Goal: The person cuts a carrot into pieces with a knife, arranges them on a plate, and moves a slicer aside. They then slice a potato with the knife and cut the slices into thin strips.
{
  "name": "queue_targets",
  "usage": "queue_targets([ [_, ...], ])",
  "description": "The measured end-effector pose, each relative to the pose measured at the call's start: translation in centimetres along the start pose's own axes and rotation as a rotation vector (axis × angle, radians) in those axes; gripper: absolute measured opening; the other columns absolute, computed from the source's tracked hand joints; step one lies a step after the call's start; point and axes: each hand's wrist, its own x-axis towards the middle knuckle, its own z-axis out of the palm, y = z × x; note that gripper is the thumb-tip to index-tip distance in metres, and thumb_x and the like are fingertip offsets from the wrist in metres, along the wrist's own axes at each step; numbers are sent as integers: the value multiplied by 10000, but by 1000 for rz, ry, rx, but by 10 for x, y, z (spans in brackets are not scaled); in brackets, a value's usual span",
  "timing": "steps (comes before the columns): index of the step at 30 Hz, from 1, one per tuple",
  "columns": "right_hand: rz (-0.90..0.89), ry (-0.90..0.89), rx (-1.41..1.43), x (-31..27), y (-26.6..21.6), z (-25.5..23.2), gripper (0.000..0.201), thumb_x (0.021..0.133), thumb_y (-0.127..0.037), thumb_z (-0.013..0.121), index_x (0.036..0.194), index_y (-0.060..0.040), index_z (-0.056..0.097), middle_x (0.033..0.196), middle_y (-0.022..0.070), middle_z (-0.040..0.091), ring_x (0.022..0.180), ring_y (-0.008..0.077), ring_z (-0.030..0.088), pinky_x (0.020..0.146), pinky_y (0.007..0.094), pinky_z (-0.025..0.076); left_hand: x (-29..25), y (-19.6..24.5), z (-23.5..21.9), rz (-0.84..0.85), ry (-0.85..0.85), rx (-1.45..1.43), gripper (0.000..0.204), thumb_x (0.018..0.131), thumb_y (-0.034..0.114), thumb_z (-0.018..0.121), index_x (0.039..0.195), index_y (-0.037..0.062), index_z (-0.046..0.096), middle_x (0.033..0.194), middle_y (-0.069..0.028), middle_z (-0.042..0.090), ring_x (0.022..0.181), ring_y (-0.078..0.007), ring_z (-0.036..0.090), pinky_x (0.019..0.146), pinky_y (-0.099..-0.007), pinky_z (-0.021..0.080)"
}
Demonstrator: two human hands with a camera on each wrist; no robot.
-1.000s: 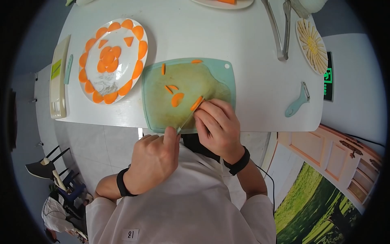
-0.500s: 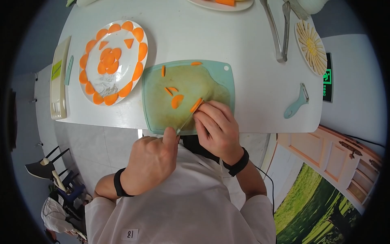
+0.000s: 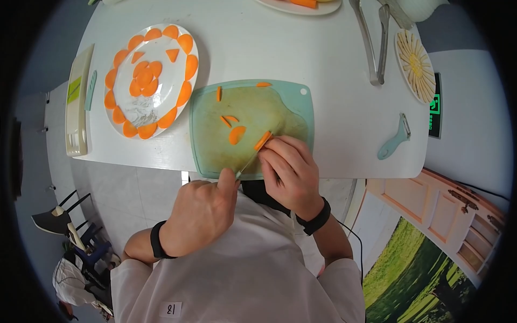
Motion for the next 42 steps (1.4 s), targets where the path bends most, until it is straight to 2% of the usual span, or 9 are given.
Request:
queue_targets([
  [10,5,2,-10,-1,0,0,255,735,81,759,958,-30,702,1068,65,687,947,259,666,766,336,572,3,-4,3,-2,-37,-21,190,958,107,615,867,22,472,471,-102,512,425,-290,576,431,-390,463],
  [13,6,2,-11,-1,0,0,258,736,81,760,961,-30,703,1069,63,688,940,257,667,761,333,572,4,-5,4,1,-38,-24,98,838,36,566,837,36,468,472,-111,538,426,-264,606,424,-363,475],
  [19,10,8,-3,-1,0,1,258,738,80,764,962,-31,702,1063,61,688,927,258,666,756,335,570,7,-5,11,-11,-12,-81,117,829,25,579,857,25,465,482,-121,546,427,-275,609,418,-375,479],
  [30,17,-38,10,-2,0,-4,294,739,74,766,997,-40,685,1092,79,666,946,276,651,771,362,564,9,0,13,-51,-40,40,117,825,41,596,851,41,482,515,-128,587,460,-263,645,431,-352,492],
  [34,93,-72,-96,-2,12,-16,262,778,80,729,1005,-37,671,1107,104,653,977,304,650,820,391,557,6,0,15,-49,-26,102,114,829,44,597,843,49,484,508,-121,579,447,-253,633,421,-350,480],
  [36,178,-25,-116,8,23,-21,244,797,88,701,1006,-33,667,1115,114,648,1008,318,650,849,409,552,4,-2,19,-43,28,86,161,917,97,602,833,46,474,472,-105,530,413,-281,585,406,-381,461],
  [37,155,-25,-121,10,23,-22,247,800,93,692,1013,-31,668,1121,115,648,1026,323,648,857,410,551,3,-3,21,-38,57,79,206,962,123,604,828,45,469,454,-97,505,396,-296,562,398,-396,451],
  [39,104,-21,-131,16,23,-25,254,806,101,673,1026,-28,669,1133,116,648,1061,334,645,872,414,549,2,-2,21,-28,94,121,193,944,110,615,824,52,475,472,-80,504,410,-276,566,412,-391,454],
  [42,39,-188,-36,32,3,-38,253,824,11,695,1072,-38,688,1139,106,655,1126,322,622,1008,472,495,2,-8,25,19,192,168,170,905,84,630,822,64,483,508,-52,502,437,-242,569,437,-379,456],
])
